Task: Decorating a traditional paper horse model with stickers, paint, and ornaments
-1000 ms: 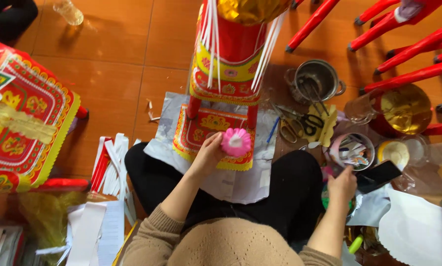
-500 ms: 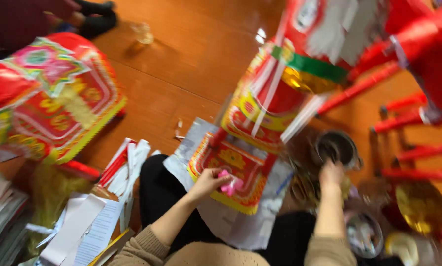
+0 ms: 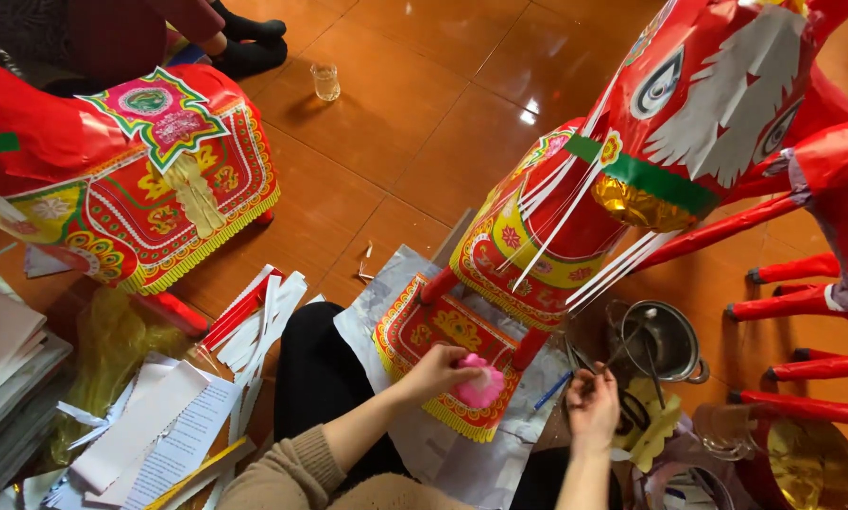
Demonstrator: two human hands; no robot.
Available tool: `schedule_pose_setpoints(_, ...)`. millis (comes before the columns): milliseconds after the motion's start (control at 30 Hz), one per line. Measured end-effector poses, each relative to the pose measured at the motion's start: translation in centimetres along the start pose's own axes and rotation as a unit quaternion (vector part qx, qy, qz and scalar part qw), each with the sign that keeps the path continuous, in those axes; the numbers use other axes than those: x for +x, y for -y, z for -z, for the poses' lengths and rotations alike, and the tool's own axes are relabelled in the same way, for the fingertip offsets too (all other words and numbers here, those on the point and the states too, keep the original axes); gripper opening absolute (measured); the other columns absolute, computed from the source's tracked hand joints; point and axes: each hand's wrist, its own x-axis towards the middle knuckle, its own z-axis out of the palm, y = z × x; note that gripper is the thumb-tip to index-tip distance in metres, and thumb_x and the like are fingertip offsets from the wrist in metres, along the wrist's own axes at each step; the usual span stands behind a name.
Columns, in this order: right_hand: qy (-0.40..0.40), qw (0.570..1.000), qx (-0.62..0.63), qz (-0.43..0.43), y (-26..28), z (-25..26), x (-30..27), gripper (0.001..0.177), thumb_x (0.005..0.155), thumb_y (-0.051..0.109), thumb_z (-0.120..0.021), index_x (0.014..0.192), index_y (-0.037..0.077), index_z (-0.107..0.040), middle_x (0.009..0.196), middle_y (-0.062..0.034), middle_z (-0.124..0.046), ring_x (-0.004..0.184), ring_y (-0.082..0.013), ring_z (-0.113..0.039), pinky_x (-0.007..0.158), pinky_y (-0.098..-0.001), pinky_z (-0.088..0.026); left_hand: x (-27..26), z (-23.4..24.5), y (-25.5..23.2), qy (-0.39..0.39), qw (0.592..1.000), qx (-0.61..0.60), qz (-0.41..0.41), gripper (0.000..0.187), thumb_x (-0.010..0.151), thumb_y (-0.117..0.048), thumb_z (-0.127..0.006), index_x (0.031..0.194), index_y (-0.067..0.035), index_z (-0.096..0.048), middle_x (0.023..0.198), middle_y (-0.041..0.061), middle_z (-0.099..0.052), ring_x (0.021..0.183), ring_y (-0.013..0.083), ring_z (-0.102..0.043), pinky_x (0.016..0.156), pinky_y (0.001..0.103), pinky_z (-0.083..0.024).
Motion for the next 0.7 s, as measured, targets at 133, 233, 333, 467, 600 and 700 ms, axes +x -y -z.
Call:
schedule_pose_setpoints(133,0.051,0.996,-0.03,0.072,0.0,-6.2,-10.2,0.019,0.093,0.029,-0.046,0.095,0.011,-0.053,0.054,0.0074,-0.035,0.039,-0.0055,-0.025,0.033,-0.0229,-0.012,1.6,-1.8,1.6,0.031,0.996,0.063,-0.062,0.027,0.096,-0.026,-0.066,0.076,-0.011,-0.055,0.067,0.0,-0.054,0.055,0.0103,-0.046,0.048,0.026,-0.034)
schedule_pose_setpoints(233,0.032,0.985,-0.153,0.075,-1.3,-8.0,-16.3,0.01,0.091,0.019,-0.065,0.097,0.011,-0.066,0.054,0.0074,-0.04,0.041,-0.0045,-0.027,0.035,-0.0243,-0.017,2.2,-3.9,1.5,0.054,0.992,0.081,-0.076,0.018,0.093,-0.025,-0.066,0.086,-0.01,-0.066,0.069,0.0,-0.06,0.057,0.0101,-0.05,0.052,0.028,-0.037)
schedule_pose_setpoints(333,-0.008,0.97,-0.219,0.107,-3.5,-7.2,-16.6,0.021,0.084,0.009,-0.072,0.104,0.002,-0.068,0.07,-0.0013,-0.055,0.055,-0.0059,-0.045,0.047,-0.0187,-0.035,-0.1,-4.8,-1.5,0.1,0.992,0.063,-0.041,0.024,0.096,-0.028,-0.062,0.093,-0.006,-0.07,0.071,0.005,-0.065,0.054,0.011,-0.051,0.047,0.025,-0.037)
schedule_pose_setpoints(467,-0.023,0.966,-0.239,0.101,-2.5,-7.9,-17.6,0.017,0.084,0.011,-0.074,0.097,0.001,-0.069,0.076,-0.0064,-0.063,0.065,-0.0092,-0.054,0.057,-0.0215,-0.047,0.6,-6.0,0.8,0.084,0.993,0.042,-0.069,0.023,0.094,-0.027,-0.066,0.078,-0.009,-0.068,0.065,0.0,-0.061,0.056,0.0076,-0.047,0.052,0.026,-0.034)
schedule_pose_setpoints(600,0.001,0.957,-0.263,0.123,-3.6,-6.9,-17.1,0.007,0.087,0.01,-0.071,0.087,0.003,-0.071,0.072,-0.004,-0.065,0.066,-0.0085,-0.052,0.06,-0.0221,-0.042,0.8,-5.9,1.7,0.053,0.993,0.069,-0.086,0.033,0.082,-0.039,-0.077,0.069,-0.013,-0.062,0.059,-0.002,-0.058,0.054,0.0064,-0.044,0.05,0.027,-0.032)
schedule_pose_setpoints(700,-0.045,0.953,-0.272,0.125,-1.7,-8.3,-18.4,0.008,0.089,0.01,-0.07,0.09,0.002,-0.07,0.082,-0.0079,-0.069,0.074,-0.0139,-0.061,0.071,-0.0255,-0.051,-0.6,-5.2,-0.1,0.1,0.993,0.006,-0.066,0.035,0.079,-0.042,-0.077,0.067,-0.014,-0.06,0.059,-0.003,-0.057,0.051,0.0055,-0.043,0.049,0.022,-0.032)
